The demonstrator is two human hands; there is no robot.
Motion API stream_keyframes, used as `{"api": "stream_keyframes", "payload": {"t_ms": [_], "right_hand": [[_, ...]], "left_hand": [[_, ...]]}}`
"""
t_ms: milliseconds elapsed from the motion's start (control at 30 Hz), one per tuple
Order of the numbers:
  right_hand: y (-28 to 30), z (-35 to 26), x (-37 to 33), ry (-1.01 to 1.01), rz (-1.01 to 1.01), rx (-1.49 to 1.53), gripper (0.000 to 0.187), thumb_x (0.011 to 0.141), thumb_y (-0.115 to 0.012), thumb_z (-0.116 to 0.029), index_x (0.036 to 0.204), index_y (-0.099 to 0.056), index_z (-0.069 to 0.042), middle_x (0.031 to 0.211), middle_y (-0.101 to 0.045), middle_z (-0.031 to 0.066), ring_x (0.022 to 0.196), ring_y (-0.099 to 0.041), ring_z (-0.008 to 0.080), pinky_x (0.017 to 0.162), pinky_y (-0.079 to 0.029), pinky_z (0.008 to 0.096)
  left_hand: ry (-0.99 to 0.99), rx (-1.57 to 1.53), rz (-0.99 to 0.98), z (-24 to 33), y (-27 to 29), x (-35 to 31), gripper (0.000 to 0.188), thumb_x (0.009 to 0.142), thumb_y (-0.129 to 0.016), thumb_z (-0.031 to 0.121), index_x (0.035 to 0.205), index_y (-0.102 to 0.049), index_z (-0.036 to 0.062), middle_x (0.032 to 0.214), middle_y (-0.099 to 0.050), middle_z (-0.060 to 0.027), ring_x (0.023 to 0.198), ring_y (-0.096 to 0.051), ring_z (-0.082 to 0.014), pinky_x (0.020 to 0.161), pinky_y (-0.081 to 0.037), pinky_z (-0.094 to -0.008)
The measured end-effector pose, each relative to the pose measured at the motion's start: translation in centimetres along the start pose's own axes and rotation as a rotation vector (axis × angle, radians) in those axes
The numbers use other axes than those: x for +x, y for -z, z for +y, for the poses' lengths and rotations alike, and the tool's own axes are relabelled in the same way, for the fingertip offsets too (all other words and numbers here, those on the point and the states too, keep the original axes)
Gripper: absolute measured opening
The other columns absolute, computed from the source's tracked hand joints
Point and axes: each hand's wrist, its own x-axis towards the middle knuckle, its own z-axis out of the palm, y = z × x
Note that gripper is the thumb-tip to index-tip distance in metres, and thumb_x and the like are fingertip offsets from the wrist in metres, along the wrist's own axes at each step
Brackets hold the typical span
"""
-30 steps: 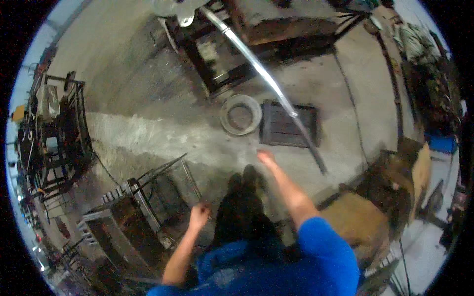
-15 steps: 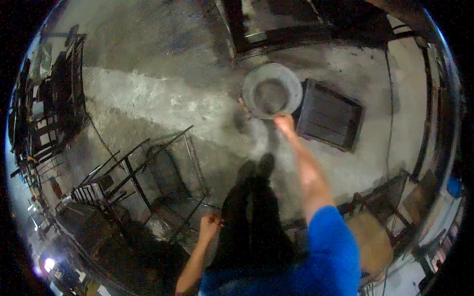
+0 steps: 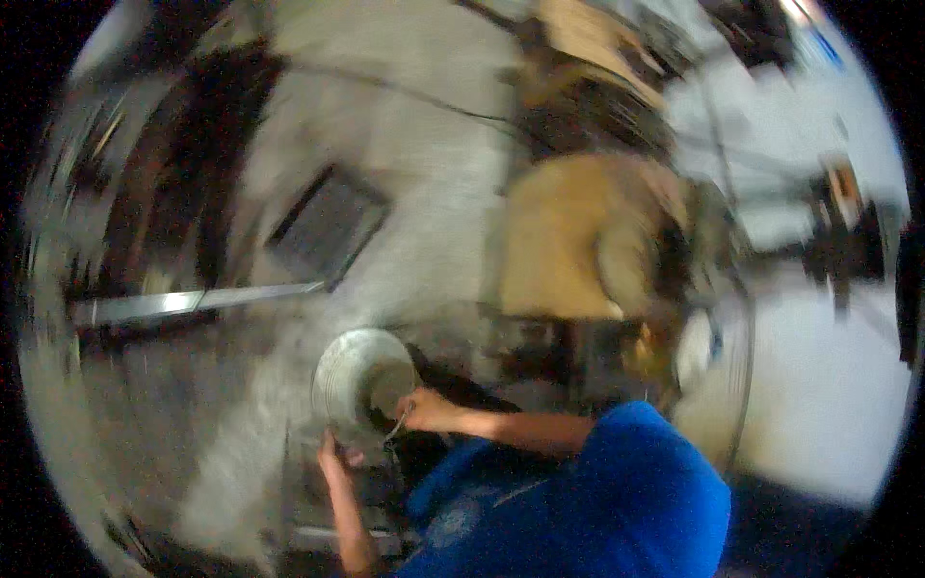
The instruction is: The person pours a liquid from a metal bucket into a larger pot on a heating element. They then use a wooden-handled ladle to stir the contents of the pot. The person repeatedly scoops solid metal pieces from a nearby container and adds them to the pot, stirring after each addition.
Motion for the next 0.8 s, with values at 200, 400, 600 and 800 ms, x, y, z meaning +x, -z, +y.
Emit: {"api": "stream_keyframes", "payload": {"t_ms": [200, 400, 600, 800], "right_hand": [[1.3, 3.7, -12.6, 0.065, 0.212, 0.109, 0.034, 0.059, -0.054, -0.012, 0.092, -0.061, -0.008, 0.073, -0.060, 0.0163, 0.065, -0.058, 0.0285, 0.059, -0.045, 0.0353], [7.7, 9.3, -23.9, 0.043, 0.292, 0.394, 0.038, 0.063, -0.054, -0.009, 0.102, -0.058, -0.007, 0.085, -0.060, 0.0147, 0.076, -0.058, 0.0225, 0.065, -0.045, 0.0323], [12.6, 25.1, -39.3, 0.263, 0.868, 0.975, 0.032, 0.077, -0.052, -0.011, 0.106, -0.051, 0.002, 0.106, -0.054, 0.0121, 0.101, -0.051, 0.0247, 0.084, -0.044, 0.0345], [14.5, 33.0, -38.6, 0.443, 1.225, 1.329, 0.030, 0.082, -0.046, -0.015, 0.108, -0.044, 0.000, 0.116, -0.047, 0.0145, 0.111, -0.042, 0.0276, 0.091, -0.037, 0.0425]], "left_hand": [[0.385, 0.393, -0.312, -2.4, -4.1, -3.3, 0.053, 0.075, -0.056, 0.023, 0.118, -0.034, 0.0013, 0.103, -0.050, -0.0142, 0.062, -0.055, -0.0248, 0.053, -0.052, -0.0375], [-0.078, 0.688, -0.239, -4.7, -12.9, -11.3, 0.046, 0.071, -0.051, 0.006, 0.115, -0.038, 0.0033, 0.098, -0.052, -0.0092, 0.071, -0.053, -0.0221, 0.055, -0.049, -0.0316], [-0.333, 0.829, -0.150, -7.3, -18.9, -20.3, 0.033, 0.068, -0.054, 0.005, 0.100, -0.043, 0.0037, 0.085, -0.053, -0.0065, 0.069, -0.048, -0.0145, 0.057, -0.038, -0.0272], [-0.392, 0.887, -0.301, -8.3, -23.9, -24.0, 0.032, 0.065, -0.056, 0.006, 0.096, -0.050, 0.0021, 0.079, -0.054, -0.0060, 0.069, -0.048, -0.0148, 0.058, -0.037, -0.0286]]}}
